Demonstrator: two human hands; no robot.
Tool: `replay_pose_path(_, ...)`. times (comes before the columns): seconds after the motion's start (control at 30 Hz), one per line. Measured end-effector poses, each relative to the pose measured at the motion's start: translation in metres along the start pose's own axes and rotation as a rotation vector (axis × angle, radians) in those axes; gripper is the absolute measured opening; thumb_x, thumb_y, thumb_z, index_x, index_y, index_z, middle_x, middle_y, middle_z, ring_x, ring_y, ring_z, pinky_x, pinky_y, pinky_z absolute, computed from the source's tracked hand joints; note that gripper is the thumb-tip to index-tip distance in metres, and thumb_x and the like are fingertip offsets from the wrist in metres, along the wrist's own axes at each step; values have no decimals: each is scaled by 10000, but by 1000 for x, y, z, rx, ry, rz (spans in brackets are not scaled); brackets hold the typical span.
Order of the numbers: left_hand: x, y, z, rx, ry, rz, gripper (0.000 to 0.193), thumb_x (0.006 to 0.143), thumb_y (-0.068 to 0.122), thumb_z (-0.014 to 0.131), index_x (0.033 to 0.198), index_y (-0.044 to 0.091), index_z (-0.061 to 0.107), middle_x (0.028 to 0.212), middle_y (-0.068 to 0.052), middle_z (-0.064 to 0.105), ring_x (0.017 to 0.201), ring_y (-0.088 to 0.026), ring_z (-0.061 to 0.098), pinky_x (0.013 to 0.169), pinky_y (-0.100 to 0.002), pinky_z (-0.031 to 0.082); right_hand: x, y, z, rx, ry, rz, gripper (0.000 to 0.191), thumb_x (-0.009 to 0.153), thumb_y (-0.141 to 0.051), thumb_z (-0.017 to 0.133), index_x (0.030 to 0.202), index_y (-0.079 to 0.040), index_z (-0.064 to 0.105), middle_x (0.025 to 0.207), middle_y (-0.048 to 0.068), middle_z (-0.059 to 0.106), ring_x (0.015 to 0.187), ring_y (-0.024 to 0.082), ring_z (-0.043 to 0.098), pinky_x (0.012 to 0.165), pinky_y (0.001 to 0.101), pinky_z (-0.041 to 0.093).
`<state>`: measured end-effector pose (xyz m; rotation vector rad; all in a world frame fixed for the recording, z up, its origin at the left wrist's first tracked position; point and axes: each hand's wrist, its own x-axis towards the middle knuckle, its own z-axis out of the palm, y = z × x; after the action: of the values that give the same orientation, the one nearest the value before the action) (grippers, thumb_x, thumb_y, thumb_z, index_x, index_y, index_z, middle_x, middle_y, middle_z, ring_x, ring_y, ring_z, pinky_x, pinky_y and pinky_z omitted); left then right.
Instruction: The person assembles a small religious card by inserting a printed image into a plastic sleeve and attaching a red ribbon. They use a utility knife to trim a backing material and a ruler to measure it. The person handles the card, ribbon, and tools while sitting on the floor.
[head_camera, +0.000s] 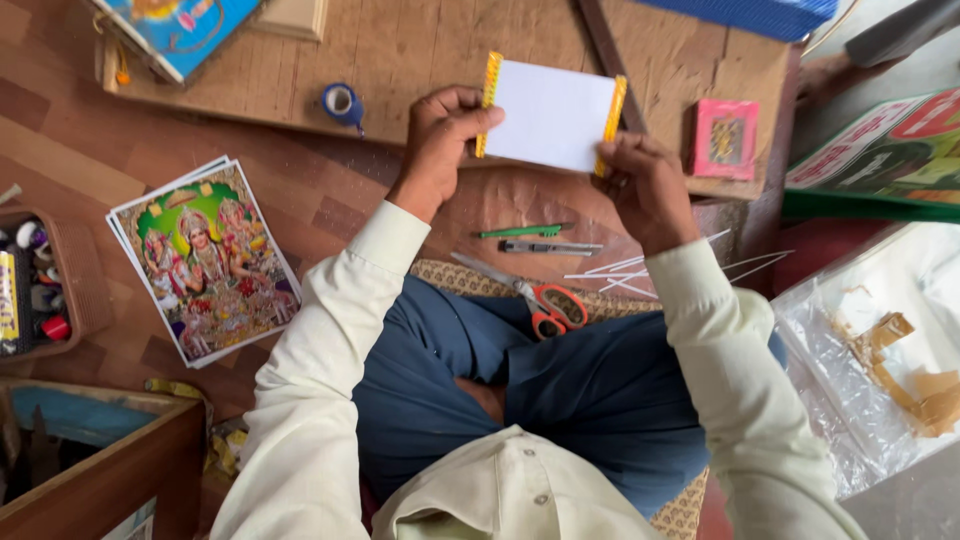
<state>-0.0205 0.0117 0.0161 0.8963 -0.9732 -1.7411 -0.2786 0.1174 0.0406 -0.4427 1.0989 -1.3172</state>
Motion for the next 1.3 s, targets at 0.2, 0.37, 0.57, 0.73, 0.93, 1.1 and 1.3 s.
replay_pose_path(0.2, 16, -6, -41, 115, 144, 24, 116, 836, 94, 809, 891, 23, 736, 795, -40, 747, 650, -86, 684, 530, -228, 522, 56, 17, 15, -256, 31, -127, 160, 895, 12, 778, 802, -51, 664, 759, 0, 628, 653, 101, 552, 626, 252, 440)
replay_pose_path(0.37, 28, -13, -61, 334, 207, 22, 144, 830, 146, 828, 859, 21, 763, 738, -30, 757, 587, -69, 665, 481, -202, 481, 74, 30, 21, -332, 75, -169, 62, 906, -13, 799, 902, 23, 749, 792, 46, 694, 648, 94, 582, 590, 239, 442)
replay_pose_path(0.57, 30, -30, -67, 401, 229, -49, 152, 808, 134, 809, 802, -10, 761, 661, -49, 706, 523, -77, 601, 438, -217, 444, 80, 42, 24, -496, 157, -245, 136, 882, -46, 824, 835, 41, 730, 711, 34, 659, 574, 82, 553, 510, 240, 391)
replay_pose_path(0.73, 31, -39, -67, 453, 231, 45, 147, 817, 130, 804, 792, -12, 777, 677, -51, 734, 565, -72, 651, 492, -219, 517, 83, 43, 21, -615, 190, -234, 143, 857, -68, 812, 796, 36, 734, 670, 32, 658, 544, 74, 549, 481, 236, 364)
replay_pose_path(0.93, 33, -46, -65, 523, 250, 63, 146, 799, 127, 801, 781, -15, 778, 668, -51, 742, 567, -78, 665, 511, -233, 527, 85, 43, 20, -670, 223, -245, 140, 850, -77, 814, 809, 40, 748, 658, 19, 650, 530, 58, 526, 473, 231, 365)
replay_pose_path(1.1, 36, -51, -62, 612, 262, 141, 141, 805, 110, 804, 778, -27, 781, 668, -47, 747, 586, -79, 662, 545, -238, 522, 88, 44, 17, -697, 252, -241, 162, 849, -87, 822, 798, 43, 739, 640, 6, 629, 523, 52, 512, 467, 232, 365)
replay_pose_path(1.3, 38, -49, -61, 597, 284, 79, 141, 817, 105, 793, 769, -26, 774, 659, -56, 736, 562, -78, 647, 516, -234, 506, 93, 48, 10, -752, 252, -262, 162, 854, -96, 834, 814, 40, 754, 636, -9, 615, 538, 41, 505, 480, 230, 366)
